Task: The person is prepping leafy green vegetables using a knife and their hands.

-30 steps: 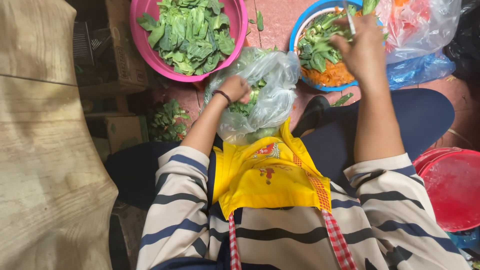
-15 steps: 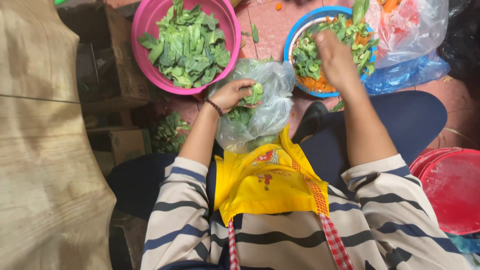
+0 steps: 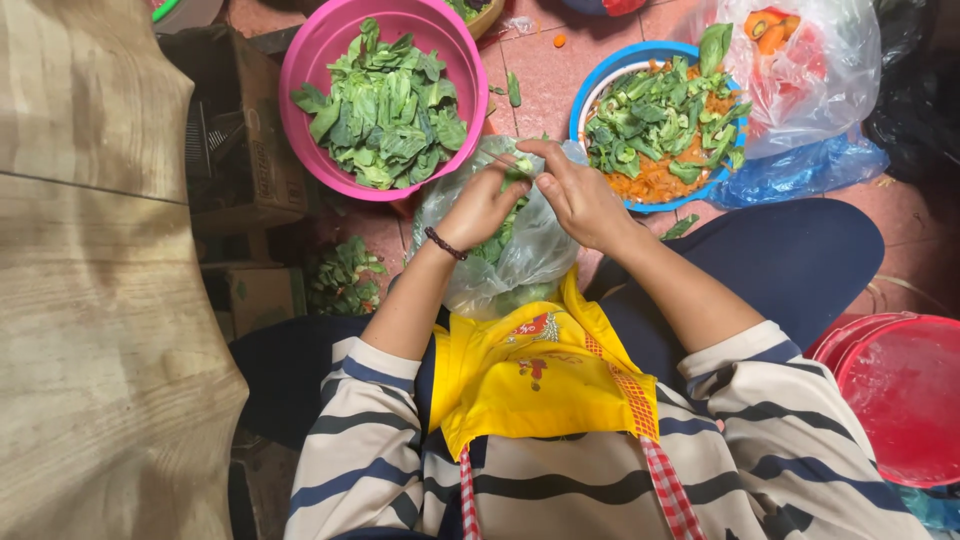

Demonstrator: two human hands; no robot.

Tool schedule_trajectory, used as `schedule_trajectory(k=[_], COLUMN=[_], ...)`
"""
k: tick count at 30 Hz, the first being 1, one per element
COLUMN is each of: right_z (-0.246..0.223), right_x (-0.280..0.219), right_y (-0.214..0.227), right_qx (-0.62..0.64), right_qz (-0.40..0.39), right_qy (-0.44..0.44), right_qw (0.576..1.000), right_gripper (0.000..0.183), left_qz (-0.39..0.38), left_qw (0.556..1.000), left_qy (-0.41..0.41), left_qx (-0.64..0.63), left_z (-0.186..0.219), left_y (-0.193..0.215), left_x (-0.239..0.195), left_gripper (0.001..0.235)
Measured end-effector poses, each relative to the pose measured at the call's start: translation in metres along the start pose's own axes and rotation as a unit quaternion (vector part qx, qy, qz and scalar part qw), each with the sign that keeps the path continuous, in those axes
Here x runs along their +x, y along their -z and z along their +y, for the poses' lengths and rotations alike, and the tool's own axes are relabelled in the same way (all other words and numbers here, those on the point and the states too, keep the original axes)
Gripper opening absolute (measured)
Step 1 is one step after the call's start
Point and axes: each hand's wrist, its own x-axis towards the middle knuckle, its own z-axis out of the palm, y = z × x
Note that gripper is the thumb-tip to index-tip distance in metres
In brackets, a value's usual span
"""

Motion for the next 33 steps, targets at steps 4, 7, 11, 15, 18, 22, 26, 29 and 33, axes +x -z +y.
schedule_trajectory(k=[4, 7, 11, 15, 18, 22, 26, 29, 33], right_z=[0.001, 0.003, 0.002, 0.019, 0.034, 0.044, 0.071, 0.081, 0.105], right_x=[0.002, 0.004, 0.003, 0.005, 0.007, 0.017, 0.026, 0.017, 0.002], right_y=[-0.004, -0.005, -0.007, -0.019, -0.036, -0.030, 0.013, 0.055, 0.083], right_qx=[-0.009, -0.043, -0.037, -0.101, -0.136, -0.107, -0.029, -0.047, -0.185], right_qz=[0.005, 0.002, -0.003, 0.005, 0.036, 0.055, 0.124, 0.198, 0.294], right_qy=[0.008, 0.003, -0.010, -0.025, -0.043, -0.079, -0.137, -0.157, -0.139], right_qw=[1.000, 0.999, 0.999, 0.995, 0.989, 0.990, 0.982, 0.966, 0.927], right_gripper=[0.044, 0.039, 0.039, 0.042, 0.037, 0.039, 0.046, 0.040, 0.037], left_qz=[-0.013, -0.008, -0.008, -0.019, -0.021, -0.001, 0.137, 0.217, 0.330], left_qw=[0.999, 1.000, 0.998, 0.998, 0.995, 0.995, 0.935, 0.909, 0.883], left_qy=[0.003, 0.000, 0.019, 0.041, 0.007, -0.026, -0.052, 0.118, 0.011], left_qx=[0.040, 0.018, 0.052, 0.050, 0.093, 0.098, 0.324, 0.336, 0.333], left_z=[0.037, 0.059, 0.061, 0.072, 0.051, 0.061, 0.008, -0.036, -0.052], left_y=[0.012, 0.017, 0.018, 0.019, -0.003, 0.007, 0.055, 0.086, 0.066], left_x=[-0.006, -0.008, -0.007, -0.008, -0.005, -0.004, 0.009, 0.007, 0.022], left_gripper=[0.043, 0.033, 0.029, 0.028, 0.023, 0.022, 0.013, 0.089, 0.081])
